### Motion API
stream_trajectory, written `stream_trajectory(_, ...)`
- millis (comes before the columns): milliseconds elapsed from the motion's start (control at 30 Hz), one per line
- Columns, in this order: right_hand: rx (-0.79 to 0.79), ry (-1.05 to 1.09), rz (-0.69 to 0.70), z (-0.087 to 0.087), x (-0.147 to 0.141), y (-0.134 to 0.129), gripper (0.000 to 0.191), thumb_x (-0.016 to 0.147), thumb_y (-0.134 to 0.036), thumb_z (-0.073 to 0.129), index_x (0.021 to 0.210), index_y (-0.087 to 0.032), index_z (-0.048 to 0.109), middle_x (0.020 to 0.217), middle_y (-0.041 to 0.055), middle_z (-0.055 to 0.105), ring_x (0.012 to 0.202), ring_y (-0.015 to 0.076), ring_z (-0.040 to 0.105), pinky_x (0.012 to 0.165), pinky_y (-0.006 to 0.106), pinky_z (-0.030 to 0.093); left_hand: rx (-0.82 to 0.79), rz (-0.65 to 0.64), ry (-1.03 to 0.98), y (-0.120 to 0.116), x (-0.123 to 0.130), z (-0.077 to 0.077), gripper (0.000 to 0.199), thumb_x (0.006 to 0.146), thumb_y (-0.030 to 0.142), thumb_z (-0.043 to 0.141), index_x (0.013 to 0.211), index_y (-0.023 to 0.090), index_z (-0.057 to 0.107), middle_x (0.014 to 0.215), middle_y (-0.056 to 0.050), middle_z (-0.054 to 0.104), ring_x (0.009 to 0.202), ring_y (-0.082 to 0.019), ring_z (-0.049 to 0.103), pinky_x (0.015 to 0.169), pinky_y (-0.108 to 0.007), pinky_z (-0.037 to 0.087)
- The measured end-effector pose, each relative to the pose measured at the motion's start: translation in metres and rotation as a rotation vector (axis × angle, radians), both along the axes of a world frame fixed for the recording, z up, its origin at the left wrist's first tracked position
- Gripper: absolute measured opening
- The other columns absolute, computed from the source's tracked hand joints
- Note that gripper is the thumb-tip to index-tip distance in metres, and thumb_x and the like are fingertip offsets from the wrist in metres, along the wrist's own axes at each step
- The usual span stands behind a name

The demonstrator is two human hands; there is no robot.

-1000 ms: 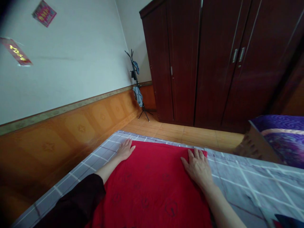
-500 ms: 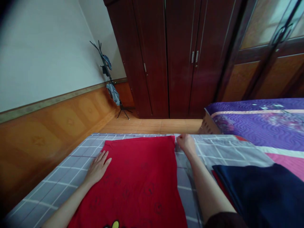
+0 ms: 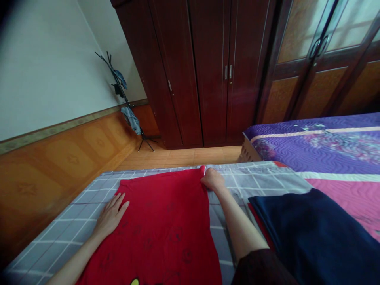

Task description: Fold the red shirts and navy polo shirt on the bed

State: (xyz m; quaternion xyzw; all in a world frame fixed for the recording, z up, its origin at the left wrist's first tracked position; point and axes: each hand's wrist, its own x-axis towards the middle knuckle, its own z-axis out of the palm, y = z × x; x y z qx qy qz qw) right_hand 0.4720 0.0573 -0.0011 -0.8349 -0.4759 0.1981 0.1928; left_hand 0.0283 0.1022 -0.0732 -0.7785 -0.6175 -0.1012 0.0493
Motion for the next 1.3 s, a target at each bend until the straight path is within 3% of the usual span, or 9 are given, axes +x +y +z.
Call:
stream_trajectory(167, 0.011, -0.096, -0.106, 0.001, 0.008, -0.003, 0.024, 0.072, -0.024, 0.054, 0.088, -0.014, 0.069, 0.099, 0.0166, 0.068, 0.098, 0.0293, 0.063, 0.075, 0.033, 0.048, 0.034, -0.024, -0.004, 0.002, -0.002, -0.002, 0.065, 0.092, 0.05, 0.024, 0.138, 0.007, 0.039, 0.145, -0.015, 0.038, 0.136, -0.025, 0.03, 0.11, -0.042, 0.026)
stream_trajectory(300, -0.004, -0.097, -0.128, 0.001, 0.017, -0.005, 0.027, 0.073, -0.026, 0.053, 0.092, -0.015, 0.069, 0.1, 0.016, 0.068, 0.097, 0.0284, 0.063, 0.074, 0.032, 0.048, 0.033, -0.022, -0.005, 0.003, -0.003, -0.002, 0.065, 0.092, 0.051, 0.023, 0.139, 0.008, 0.038, 0.145, -0.014, 0.037, 0.135, -0.026, 0.031, 0.11, -0.042, 0.026)
stream_trajectory(500, -0.023, -0.054, -0.04, 0.001, 0.019, -0.004, 0.024, 0.07, -0.038, 0.059, 0.079, -0.019, 0.071, 0.089, 0.0098, 0.07, 0.087, 0.0244, 0.066, 0.068, 0.028, 0.048, 0.034, -0.026, -0.004, 0.004, -0.001, -0.003, 0.065, 0.092, 0.051, 0.025, 0.138, 0.008, 0.04, 0.144, -0.015, 0.039, 0.135, -0.026, 0.032, 0.11, -0.042, 0.027)
stream_trajectory(733, -0.003, -0.114, -0.096, 0.0, 0.005, -0.003, 0.03, 0.071, -0.026, 0.055, 0.095, -0.015, 0.07, 0.102, 0.0153, 0.068, 0.098, 0.0287, 0.063, 0.078, 0.035, 0.047, 0.106, -0.045, -0.054, 0.004, -0.002, 0.003, 0.06, 0.091, 0.047, 0.029, 0.131, 0.006, 0.047, 0.137, -0.018, 0.046, 0.129, -0.028, 0.04, 0.107, -0.044, 0.032)
stream_trajectory(800, 0.005, -0.12, -0.11, 0.0, 0.002, -0.003, 0.031, 0.072, -0.026, 0.053, 0.096, -0.014, 0.069, 0.101, 0.0158, 0.068, 0.097, 0.0293, 0.063, 0.078, 0.035, 0.047, 0.179, -0.089, -0.093, -0.006, 0.015, 0.013, 0.053, 0.09, 0.042, 0.032, 0.125, 0.008, 0.051, 0.132, -0.018, 0.05, 0.124, -0.029, 0.044, 0.104, -0.046, 0.035)
stream_trajectory(900, 0.018, -0.127, -0.106, 0.0, 0.0, -0.004, 0.03, 0.073, -0.027, 0.052, 0.095, -0.015, 0.07, 0.099, 0.0148, 0.069, 0.096, 0.0296, 0.063, 0.077, 0.035, 0.047, 0.215, -0.254, -0.179, -0.041, 0.07, 0.033, 0.039, 0.089, 0.035, 0.04, 0.117, 0.015, 0.056, 0.125, -0.013, 0.055, 0.122, -0.027, 0.046, 0.106, -0.046, 0.033)
stream_trajectory(1000, 0.026, -0.134, -0.098, 0.001, 0.0, -0.006, 0.03, 0.074, -0.028, 0.051, 0.094, -0.016, 0.07, 0.099, 0.0143, 0.069, 0.096, 0.03, 0.063, 0.076, 0.035, 0.047, 0.085, -0.395, -0.292, -0.083, 0.141, 0.047, 0.024, 0.082, 0.036, 0.057, 0.102, 0.022, 0.061, 0.125, -0.007, 0.055, 0.123, -0.025, 0.044, 0.108, -0.046, 0.032)
stream_trajectory(1100, 0.032, -0.136, -0.095, 0.002, -0.001, -0.008, 0.03, 0.075, -0.029, 0.05, 0.093, -0.017, 0.071, 0.098, 0.0135, 0.069, 0.095, 0.0293, 0.063, 0.075, 0.035, 0.047, -0.038, -0.402, -0.417, -0.108, 0.189, 0.046, 0.014, 0.074, 0.025, 0.067, 0.084, 0.021, 0.06, 0.126, -0.008, 0.053, 0.124, -0.027, 0.044, 0.105, -0.046, 0.035)
stream_trajectory(1300, 0.052, -0.136, -0.102, 0.001, -0.001, -0.009, 0.029, 0.076, -0.03, 0.051, 0.092, -0.016, 0.071, 0.094, 0.0134, 0.07, 0.092, 0.0265, 0.064, 0.074, 0.031, 0.046, -0.053, -0.356, -0.625, -0.107, 0.193, 0.03, 0.015, 0.077, 0.011, 0.056, 0.067, 0.021, 0.05, 0.116, -0.008, 0.058, 0.115, -0.024, 0.052, 0.101, -0.045, 0.039)
